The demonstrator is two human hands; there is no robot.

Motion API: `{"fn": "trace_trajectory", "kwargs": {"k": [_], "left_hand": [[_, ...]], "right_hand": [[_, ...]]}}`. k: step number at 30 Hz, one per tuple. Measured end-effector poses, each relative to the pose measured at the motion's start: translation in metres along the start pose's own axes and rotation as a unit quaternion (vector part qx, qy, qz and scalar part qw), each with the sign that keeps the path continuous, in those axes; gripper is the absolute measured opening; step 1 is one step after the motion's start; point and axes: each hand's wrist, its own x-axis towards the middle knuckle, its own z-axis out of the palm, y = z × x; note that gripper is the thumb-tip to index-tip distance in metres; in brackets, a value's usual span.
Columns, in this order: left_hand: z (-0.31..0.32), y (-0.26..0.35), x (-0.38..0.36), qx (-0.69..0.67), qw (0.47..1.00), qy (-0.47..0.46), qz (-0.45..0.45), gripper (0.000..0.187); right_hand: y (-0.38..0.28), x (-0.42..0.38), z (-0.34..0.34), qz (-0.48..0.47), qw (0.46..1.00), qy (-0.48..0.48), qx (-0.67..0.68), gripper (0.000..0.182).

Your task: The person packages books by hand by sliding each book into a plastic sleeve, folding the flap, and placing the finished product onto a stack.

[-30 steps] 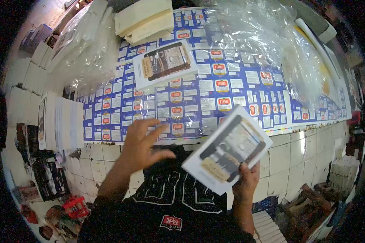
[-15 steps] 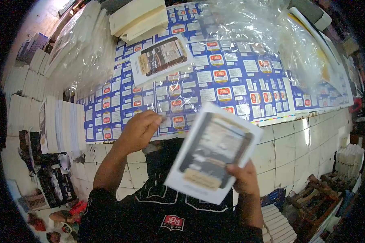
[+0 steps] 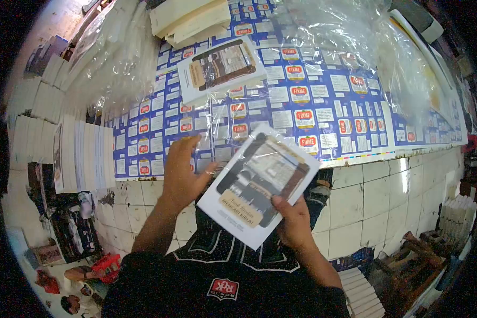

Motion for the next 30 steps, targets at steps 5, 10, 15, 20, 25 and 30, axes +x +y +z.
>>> {"fn": "trace_trajectory", "kwargs": {"k": [5,10,15,20,25,30], "left_hand": [[0.012,0.001,-0.035,-0.069,0.983,-0.009,-0.172,0.036],[0.019,-0.009,-0.049,-0.088,0.992,0.055,-0.066,0.028],[0.011,-0.006,-0.057,-0.343,0.909,0.009,-0.238,0.040],[0.015,0.007,-0.059,-0.407,0.875,0.068,-0.253,0.045],[0.015,0.017,-0.072,-0.004,0.999,0.023,-0.027,0.043],[0.025,0.022,-0.049,-0.576,0.761,0.060,-0.292,0.047]], "right_hand": [[-0.001,0.008,0.003,-0.031,0.996,0.056,0.069,0.054],[0.007,0.014,0.010,-0.045,0.995,0.050,0.076,0.051],[0.011,0.019,0.010,-0.056,0.995,0.057,0.065,0.049],[0.014,0.022,0.011,-0.068,0.994,0.064,0.057,0.050],[0.007,0.023,0.023,-0.046,0.993,0.058,0.093,0.048],[0.009,0.032,0.038,0.027,0.994,-0.012,0.101,0.050]]}}
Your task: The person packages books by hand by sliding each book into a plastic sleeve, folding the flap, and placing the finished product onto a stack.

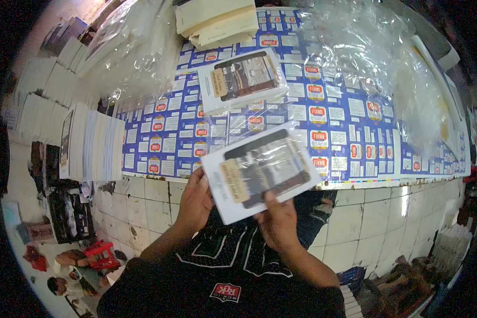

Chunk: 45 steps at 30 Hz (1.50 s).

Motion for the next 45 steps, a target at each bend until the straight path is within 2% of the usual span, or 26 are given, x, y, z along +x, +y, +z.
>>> {"fn": "trace_trajectory", "kwargs": {"k": [1,3,5,6,7,9,11,12,13,15,16,17,19,21,23,24,26,27,29,31,36,38,39,40,43,45], "left_hand": [[0.004,0.005,0.008,-0.105,0.990,0.052,-0.073,0.047],[-0.001,0.018,0.015,-0.017,0.997,0.057,-0.050,0.047],[-0.014,0.035,0.028,-0.079,0.991,0.040,-0.100,0.046],[-0.023,0.041,0.034,-0.074,0.990,0.016,-0.120,0.044],[-0.026,0.044,0.035,-0.075,0.990,0.018,-0.117,0.044],[-0.026,0.048,0.036,-0.095,0.987,-0.006,-0.130,0.046],[-0.021,0.040,0.037,-0.061,0.987,-0.016,-0.145,0.049],[-0.020,0.039,0.040,-0.024,0.988,-0.023,-0.152,0.052],[-0.019,0.041,0.040,-0.026,0.988,-0.022,-0.151,0.052],[-0.021,0.046,0.035,-0.061,0.988,-0.026,-0.142,0.068],[-0.032,0.038,0.032,-0.024,0.993,-0.065,-0.095,0.092],[-0.038,0.041,0.030,-0.025,0.993,-0.066,-0.097,0.092],[-0.041,0.050,0.023,0.128,0.971,-0.203,0.001,0.109],[-0.037,0.050,0.014,0.190,0.966,-0.174,-0.014,0.110],[-0.035,0.047,0.009,0.299,0.947,-0.076,-0.090,0.098],[-0.029,0.040,0.006,0.304,0.950,-0.009,-0.063,0.083],[-0.029,0.040,0.007,0.433,0.900,0.006,-0.057,0.076],[-0.029,0.040,0.010,0.554,0.831,0.020,-0.046,0.070],[-0.029,0.031,0.017,0.576,0.817,0.031,0.010,0.060],[-0.030,0.021,0.021,0.615,0.778,0.058,0.118,0.043],[-0.036,0.041,0.004,0.644,0.756,0.065,0.092,0.022],[-0.030,0.063,0.000,0.624,0.771,0.092,0.089,0.018],[-0.028,0.077,0.000,0.573,0.793,0.112,0.175,0.015],[-0.026,0.093,-0.002,0.517,0.804,0.131,0.261,0.013],[-0.025,0.159,0.004,0.543,0.774,0.100,0.311,0.013],[-0.011,0.233,0.021,0.487,0.810,0.108,0.310,0.009]], "right_hand": [[0.005,0.000,0.000,0.021,0.997,-0.001,-0.074,0.047],[-0.026,0.003,0.003,0.122,0.941,-0.142,-0.281,0.036],[-0.074,-0.001,-0.010,-0.007,0.736,-0.111,-0.668,0.048],[-0.079,0.006,-0.054,-0.094,0.790,-0.058,-0.603,0.061],[-0.096,0.003,-0.035,-0.107,0.850,-0.040,-0.515,0.092],[-0.100,0.031,-0.017,-0.334,0.720,-0.146,-0.591,0.125],[-0.095,0.043,-0.015,-0.193,0.720,-0.208,-0.634,0.146],[-0.084,0.046,-0.018,-0.196,0.772,-0.185,-0.575,0.134],[-0.082,0.043,-0.017,-0.195,0.771,-0.187,-0.577,0.134],[-0.082,0.035,-0.014,-0.104,0.836,-0.171,-0.510,0.118],[-0.084,0.024,-0.006,-0.091,0.863,-0.169,-0.468,0.096],[-0.079,0.023,-0.013,-0.090,0.863,-0.167,-0.468,0.096],[-0.067,0.023,-0.030,-0.170,0.782,-0.085,-0.594,0.086],[-0.071,0.015,-0.023,-0.157,0.805,-0.038,-0.571,0.078],[-0.073,0.012,-0.027,-0.079,0.788,-0.013,-0.610,0.076],[-0.073,0.013,-0.017,-0.076,0.787,-0.014,-0.611,0.076],[-0.073,0.018,0.012,-0.308,0.524,0.097,-0.788,0.066],[-0.074,0.023,0.011,-0.309,0.523,0.098,-0.788,0.066],[-0.069,0.037,0.004,-0.363,0.450,0.059,-0.814,0.054],[-0.066,0.047,-0.010,-0.374,0.467,0.052,-0.800,0.047],[-0.068,0.037,-0.022,-0.359,0.532,0.038,-0.766,0.025],[-0.072,0.030,-0.006,-0.423,0.617,0.036,-0.662,0.013],[-0.079,0.027,0.002,-0.497,0.553,0.023,-0.668,0.009],[-0.089,0.024,0.016,-0.543,0.540,0.014,-0.643,0.010],[-0.122,0.015,0.059,-0.650,0.492,0.003,-0.580,0.017],[-0.147,0.002,0.143,-0.624,0.569,0.111,-0.524,0.022]]}}
